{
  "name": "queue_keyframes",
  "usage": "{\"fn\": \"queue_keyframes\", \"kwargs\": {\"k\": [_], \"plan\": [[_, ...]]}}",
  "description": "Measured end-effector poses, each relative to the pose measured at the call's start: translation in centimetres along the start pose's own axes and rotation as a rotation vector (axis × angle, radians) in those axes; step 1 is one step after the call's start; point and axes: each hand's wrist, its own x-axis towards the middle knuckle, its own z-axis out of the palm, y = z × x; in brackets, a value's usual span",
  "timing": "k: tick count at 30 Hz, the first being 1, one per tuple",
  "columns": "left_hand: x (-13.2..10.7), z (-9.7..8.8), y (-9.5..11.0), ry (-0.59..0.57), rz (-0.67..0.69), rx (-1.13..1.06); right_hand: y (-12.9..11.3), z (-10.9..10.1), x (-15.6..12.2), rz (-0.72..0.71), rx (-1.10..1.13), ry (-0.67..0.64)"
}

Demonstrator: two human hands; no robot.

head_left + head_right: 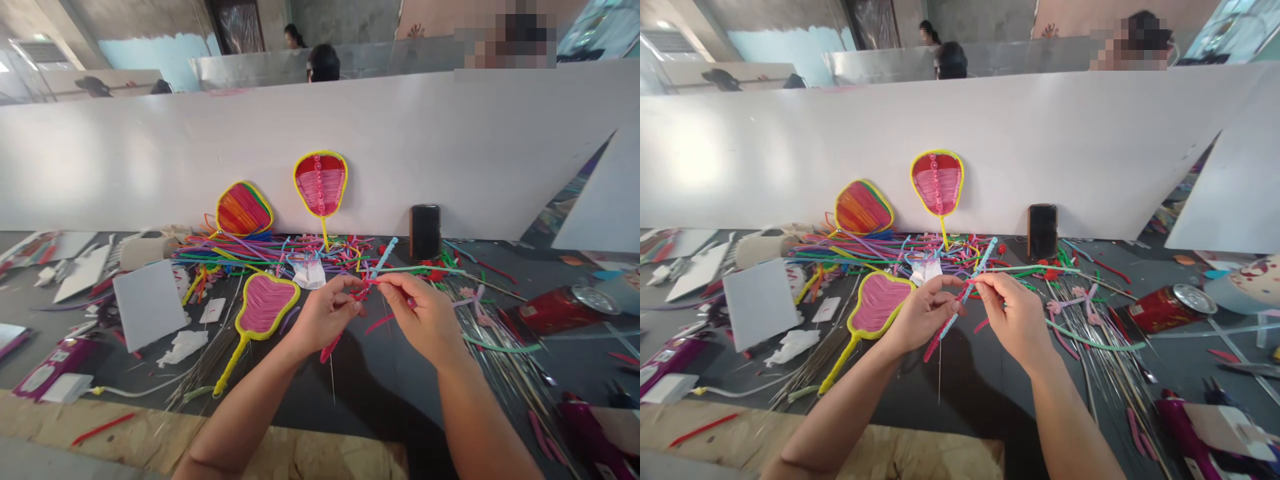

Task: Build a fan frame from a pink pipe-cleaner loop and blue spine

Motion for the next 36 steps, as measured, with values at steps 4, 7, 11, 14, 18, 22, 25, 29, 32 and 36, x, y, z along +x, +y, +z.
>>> {"fn": "queue_keyframes", "kwargs": {"k": [4, 7, 11, 14, 18, 22, 25, 29, 32, 36], "plan": [[0.0, 0.0, 0.2, -0.003, -0.004, -0.009, 0.0, 0.1, 0.0, 0.028, -0.005, -0.022], [0.0, 0.0, 0.2, -0.001, -0.003, -0.015, -0.2, 0.1, 0.1, 0.037, 0.020, -0.032], [0.1, -0.1, 0.2, -0.005, -0.011, -0.012, -0.2, 0.1, 0.0, 0.054, 0.051, -0.040], [0.1, -0.2, 0.3, -0.034, -0.032, -0.077, -0.2, 0.2, -0.1, 0.106, 0.087, -0.069], [0.1, -0.4, 0.7, -0.093, -0.069, -0.227, -0.1, 0.3, -0.1, 0.164, 0.178, -0.098], [0.1, -0.5, 0.8, -0.123, -0.077, -0.302, 0.2, 0.3, 0.0, 0.201, 0.245, -0.109], [0.2, -0.6, 0.7, -0.113, -0.069, -0.345, 0.4, 0.4, 0.1, 0.205, 0.258, -0.117], [0.2, -0.5, 0.7, -0.101, -0.051, -0.364, 0.8, 0.6, 0.1, 0.134, 0.262, -0.102], [0.2, -0.4, 0.7, -0.101, -0.045, -0.361, 0.9, 0.6, 0.1, 0.064, 0.260, -0.096], [0.2, -0.4, 0.6, -0.093, -0.041, -0.339, 0.9, 0.4, 0.1, 0.019, 0.251, -0.102]]}}
